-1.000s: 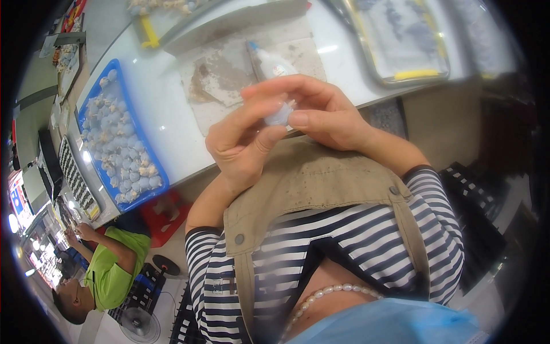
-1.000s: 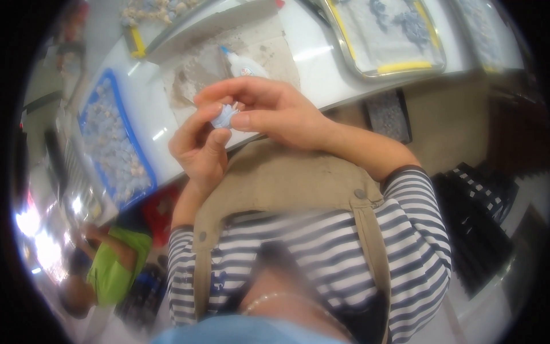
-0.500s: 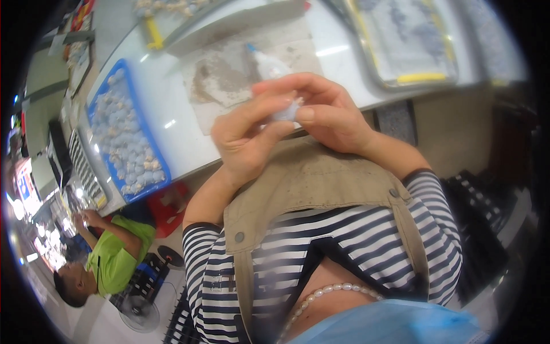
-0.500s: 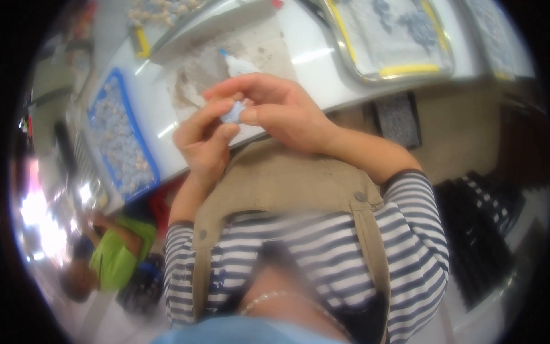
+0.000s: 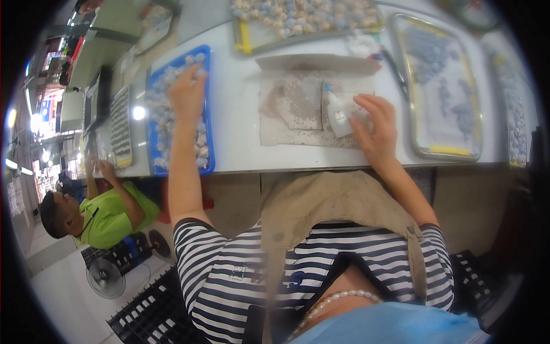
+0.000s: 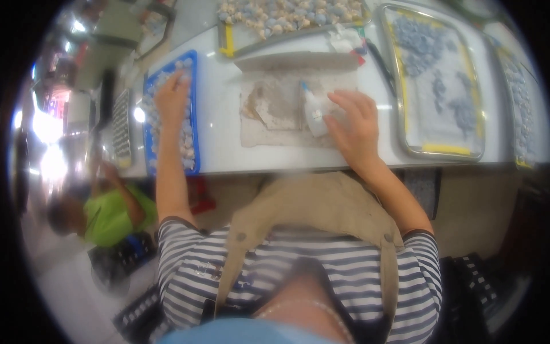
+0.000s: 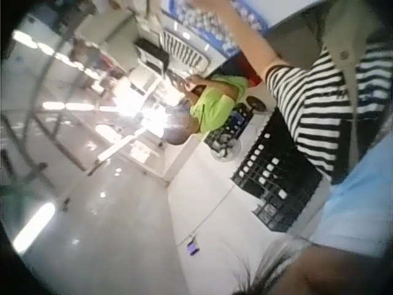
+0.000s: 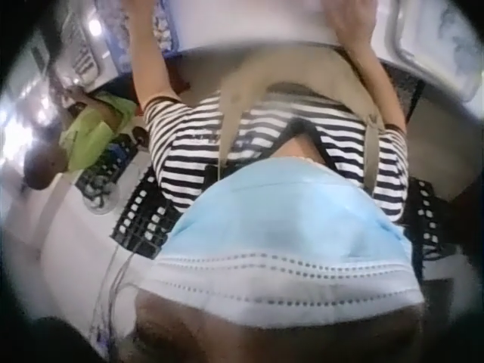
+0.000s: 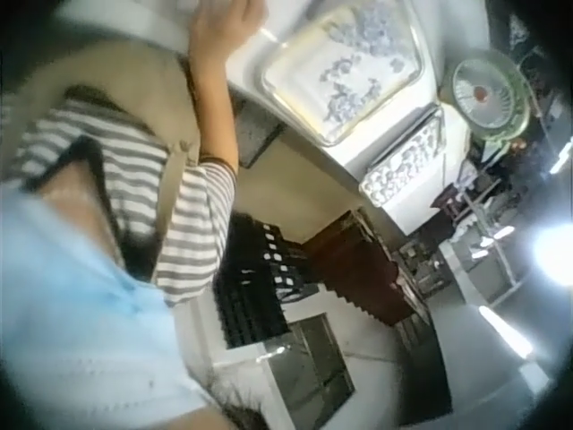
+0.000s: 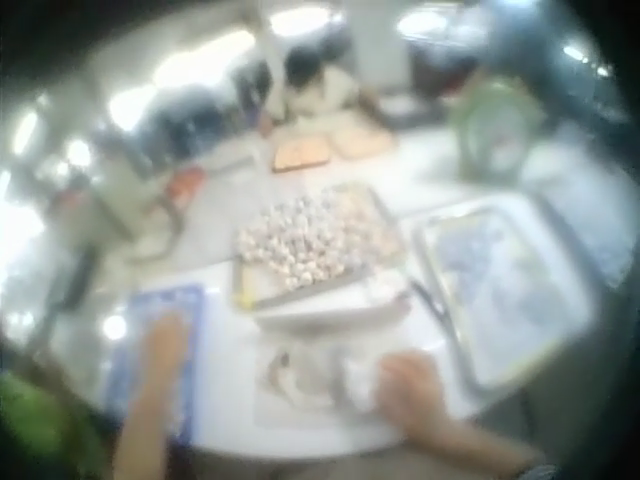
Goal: The person glues small white components and blue components together with a glue bottle.
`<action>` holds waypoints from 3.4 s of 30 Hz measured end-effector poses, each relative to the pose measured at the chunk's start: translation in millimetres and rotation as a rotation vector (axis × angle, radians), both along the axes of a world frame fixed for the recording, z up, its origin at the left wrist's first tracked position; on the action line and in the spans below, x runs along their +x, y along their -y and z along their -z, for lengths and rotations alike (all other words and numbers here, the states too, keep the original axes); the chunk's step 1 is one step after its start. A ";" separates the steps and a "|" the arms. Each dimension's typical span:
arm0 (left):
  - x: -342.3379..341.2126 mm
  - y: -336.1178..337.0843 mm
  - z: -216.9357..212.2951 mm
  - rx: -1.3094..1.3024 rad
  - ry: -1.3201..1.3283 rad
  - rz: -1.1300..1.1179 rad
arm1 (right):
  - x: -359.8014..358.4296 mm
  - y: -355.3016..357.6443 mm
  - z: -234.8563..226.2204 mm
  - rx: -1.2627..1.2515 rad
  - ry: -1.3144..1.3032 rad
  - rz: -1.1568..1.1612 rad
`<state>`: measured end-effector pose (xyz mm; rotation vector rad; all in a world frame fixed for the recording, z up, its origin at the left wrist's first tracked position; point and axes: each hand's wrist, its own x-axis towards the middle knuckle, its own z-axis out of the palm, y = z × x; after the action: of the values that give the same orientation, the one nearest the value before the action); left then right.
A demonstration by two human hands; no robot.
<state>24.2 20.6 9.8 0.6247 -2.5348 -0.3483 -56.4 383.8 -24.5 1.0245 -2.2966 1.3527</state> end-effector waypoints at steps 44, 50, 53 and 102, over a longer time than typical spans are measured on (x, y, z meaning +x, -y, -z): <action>12.5 -192.2 8.5 1.863 0.129 0.382 | -1.8 -27.3 -0.5 -0.451 0.823 0.067; 29.5 -211.3 27.2 1.700 -0.161 0.458 | 17.5 -24.0 -20.9 -0.308 0.677 0.074; 32.4 -211.2 22.1 1.733 -0.120 0.417 | 25.8 -26.5 -34.6 -0.128 0.371 0.063; 37.8 -204.4 27.5 1.860 -0.117 0.357 | 26.7 -14.4 -29.3 -0.266 0.362 0.122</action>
<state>61.9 225.0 -17.7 0.5854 -1.4648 -2.7389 -29.7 398.2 4.8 0.5849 -2.2849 1.8524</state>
